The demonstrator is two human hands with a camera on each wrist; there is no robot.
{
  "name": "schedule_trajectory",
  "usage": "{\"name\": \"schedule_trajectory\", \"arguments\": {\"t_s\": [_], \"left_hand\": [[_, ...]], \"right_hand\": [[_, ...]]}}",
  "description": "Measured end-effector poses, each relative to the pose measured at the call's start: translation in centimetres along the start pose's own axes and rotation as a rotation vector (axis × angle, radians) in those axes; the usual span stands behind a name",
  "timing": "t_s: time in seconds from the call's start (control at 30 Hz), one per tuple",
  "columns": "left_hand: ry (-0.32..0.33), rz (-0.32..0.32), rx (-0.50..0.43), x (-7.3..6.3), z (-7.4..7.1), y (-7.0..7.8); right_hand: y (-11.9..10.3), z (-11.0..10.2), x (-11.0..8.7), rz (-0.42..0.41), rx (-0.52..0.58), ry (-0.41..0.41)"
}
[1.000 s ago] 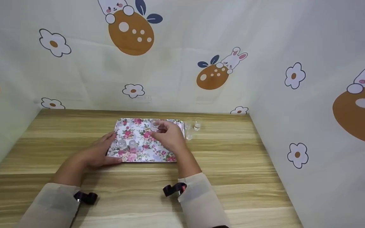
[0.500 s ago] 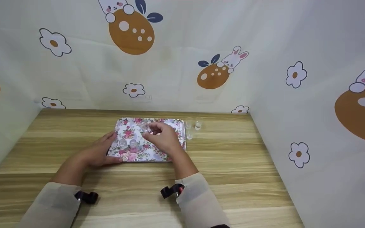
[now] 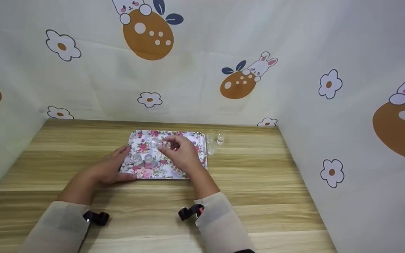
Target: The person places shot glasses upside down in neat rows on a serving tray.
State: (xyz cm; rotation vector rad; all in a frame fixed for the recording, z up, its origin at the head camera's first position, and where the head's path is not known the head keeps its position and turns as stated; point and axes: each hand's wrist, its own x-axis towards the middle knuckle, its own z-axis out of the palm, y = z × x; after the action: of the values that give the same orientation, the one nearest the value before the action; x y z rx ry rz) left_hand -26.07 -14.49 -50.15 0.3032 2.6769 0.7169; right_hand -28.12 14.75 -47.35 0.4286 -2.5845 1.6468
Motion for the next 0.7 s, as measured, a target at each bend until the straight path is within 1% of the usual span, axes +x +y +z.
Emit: {"name": "schedule_trajectory", "arguments": {"t_s": [0.13,0.2,0.37,0.47,0.7], "left_hand": [[-0.003,-0.011,-0.009,0.0,0.0,-0.1],[-0.006,-0.022,-0.015,0.0,0.0,0.0],[-0.009,-0.025,-0.012,0.0,0.0,0.1],[-0.009,-0.023,-0.014,-0.1,0.0,0.1],[0.006,0.008,-0.026,-0.2,0.0,0.0]], "right_hand": [[0.2,0.2,0.0,-0.021,-0.003,0.027],[0.3,0.3,0.0,-0.021,0.004,0.027],[0.6,0.5,0.0,-0.018,0.038,0.01],[0.8,0.7,0.0,-0.009,0.062,-0.018],[1.3,1.4,0.0,0.027,0.081,-0.138]]}}
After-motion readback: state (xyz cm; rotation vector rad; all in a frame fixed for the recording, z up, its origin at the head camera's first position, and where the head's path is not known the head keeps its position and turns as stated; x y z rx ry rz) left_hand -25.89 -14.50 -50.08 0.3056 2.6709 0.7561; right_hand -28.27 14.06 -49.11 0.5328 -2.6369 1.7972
